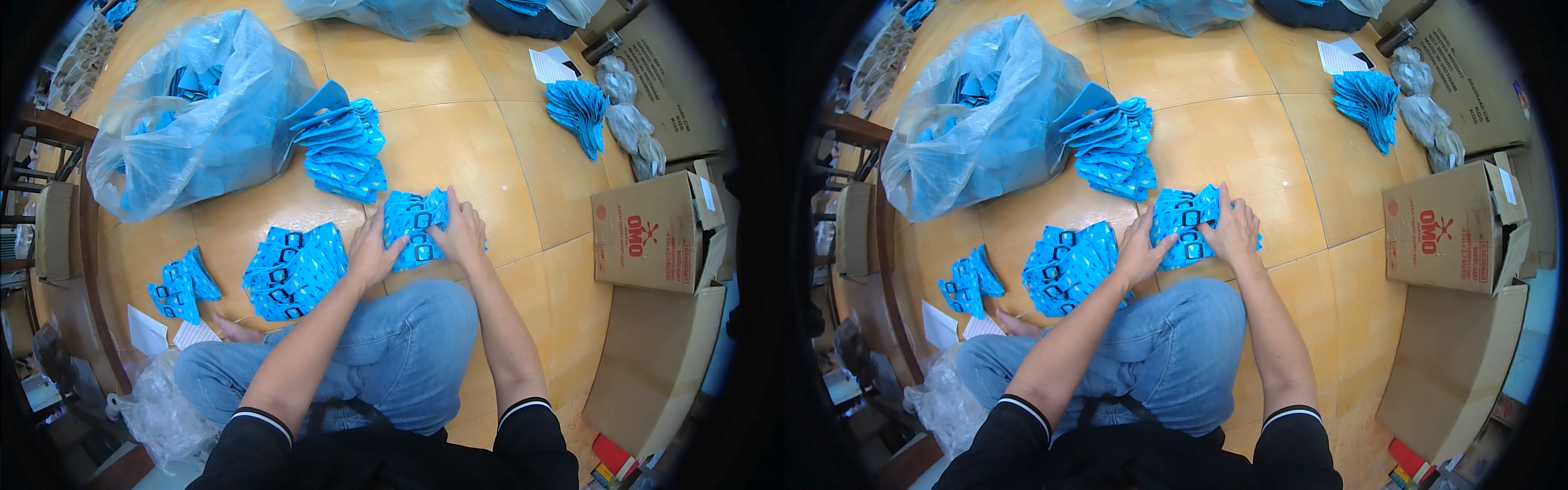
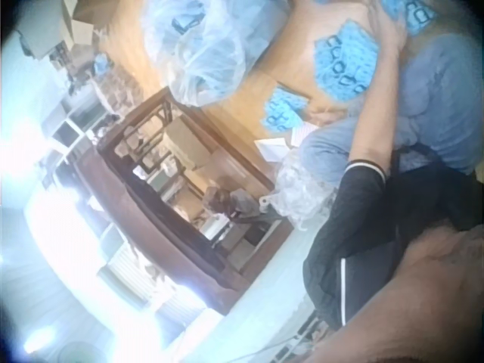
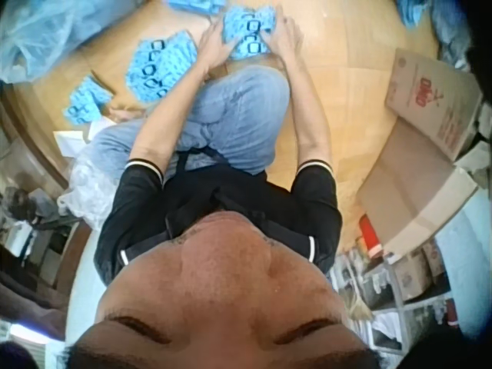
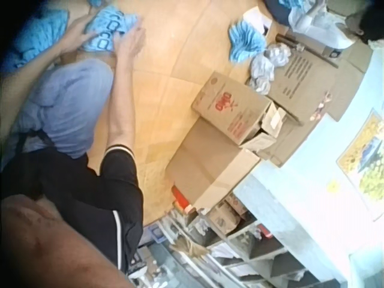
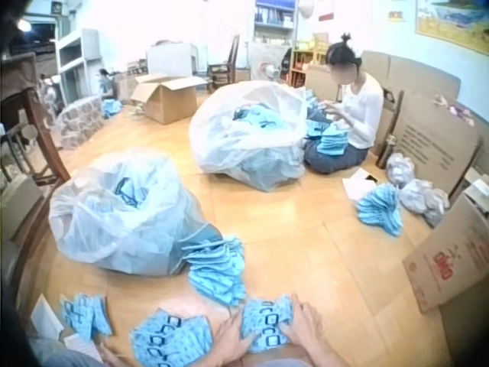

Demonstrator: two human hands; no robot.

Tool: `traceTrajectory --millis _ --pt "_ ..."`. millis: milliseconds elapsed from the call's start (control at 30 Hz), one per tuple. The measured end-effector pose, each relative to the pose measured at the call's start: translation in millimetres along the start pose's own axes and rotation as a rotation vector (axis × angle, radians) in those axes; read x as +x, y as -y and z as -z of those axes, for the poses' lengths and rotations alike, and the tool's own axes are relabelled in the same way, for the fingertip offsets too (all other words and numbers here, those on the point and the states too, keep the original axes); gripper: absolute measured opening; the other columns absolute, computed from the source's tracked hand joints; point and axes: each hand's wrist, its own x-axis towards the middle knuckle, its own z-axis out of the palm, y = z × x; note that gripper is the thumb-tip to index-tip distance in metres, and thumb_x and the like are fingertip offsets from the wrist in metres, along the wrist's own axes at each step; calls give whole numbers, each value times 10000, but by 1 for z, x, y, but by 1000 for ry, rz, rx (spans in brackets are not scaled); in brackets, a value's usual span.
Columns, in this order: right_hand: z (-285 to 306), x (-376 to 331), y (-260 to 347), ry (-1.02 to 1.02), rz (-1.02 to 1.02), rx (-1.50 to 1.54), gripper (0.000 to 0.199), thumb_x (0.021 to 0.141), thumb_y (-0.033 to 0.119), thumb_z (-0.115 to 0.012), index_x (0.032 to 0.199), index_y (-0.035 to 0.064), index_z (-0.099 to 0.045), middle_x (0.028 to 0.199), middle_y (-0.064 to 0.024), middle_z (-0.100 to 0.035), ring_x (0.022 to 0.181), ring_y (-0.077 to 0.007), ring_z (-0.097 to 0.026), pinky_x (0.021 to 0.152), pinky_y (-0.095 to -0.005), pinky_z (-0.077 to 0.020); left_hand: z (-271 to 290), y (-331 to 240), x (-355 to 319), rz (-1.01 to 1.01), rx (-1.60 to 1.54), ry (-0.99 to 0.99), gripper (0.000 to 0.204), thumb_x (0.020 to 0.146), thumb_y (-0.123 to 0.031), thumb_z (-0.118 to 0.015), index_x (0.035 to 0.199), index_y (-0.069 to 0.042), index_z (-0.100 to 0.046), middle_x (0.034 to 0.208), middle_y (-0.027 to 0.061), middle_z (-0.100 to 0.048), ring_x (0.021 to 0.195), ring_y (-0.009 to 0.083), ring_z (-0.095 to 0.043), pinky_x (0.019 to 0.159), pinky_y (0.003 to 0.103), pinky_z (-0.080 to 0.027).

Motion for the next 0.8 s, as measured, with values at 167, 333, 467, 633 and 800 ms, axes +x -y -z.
traceTrajectory --millis 167,333,467,633,800 --pt "2 18 17 -357 639 -403 732 725 142 -699 1395 94 -407 1133 -155 -576 1072 -338 -566 979 -508 -381 -1 1 2 -15 17 -20 756 848 -330 -659 1406 61 -330 1384 266 -435 1289 393 -420 1082 424 -327" --pt "-3 38 20 -6 656 -208 691 661 -4 -678 1315 94 -477 1019 -133 -611 993 -306 -598 870 -455 -460 2 0 -8 -32 -48 -110 702 844 -311 -663 1388 26 -376 1399 268 -417 1309 396 -394 1099 440 -299" --pt "2 47 26 -23 644 -220 687 635 -33 -680 1287 85 -498 1011 -140 -599 966 -318 -597 783 -424 -494 31 -9 -52 23 -257 -220 379 885 -176 -624 1206 17 -562 1179 213 -589 1099 319 -578 942 384 -454" --pt "15 47 36 -26 507 -322 773 659 3 -715 1368 98 -424 1045 -126 -569 957 -321 -584 801 -414 -502 82 -12 -133 107 -368 -335 198 903 -71 -591 1084 -4 -634 953 124 -653 836 187 -653 735 293 -516" --pt "29 42 44 -4 413 -473 817 698 59 -727 1422 115 -354 1118 -146 -545 980 -336 -586 828 -430 -512 134 19 -176 145 -299 -480 242 856 18 -541 1076 -22 -633 907 110 -621 778 173 -609 708 290 -499"
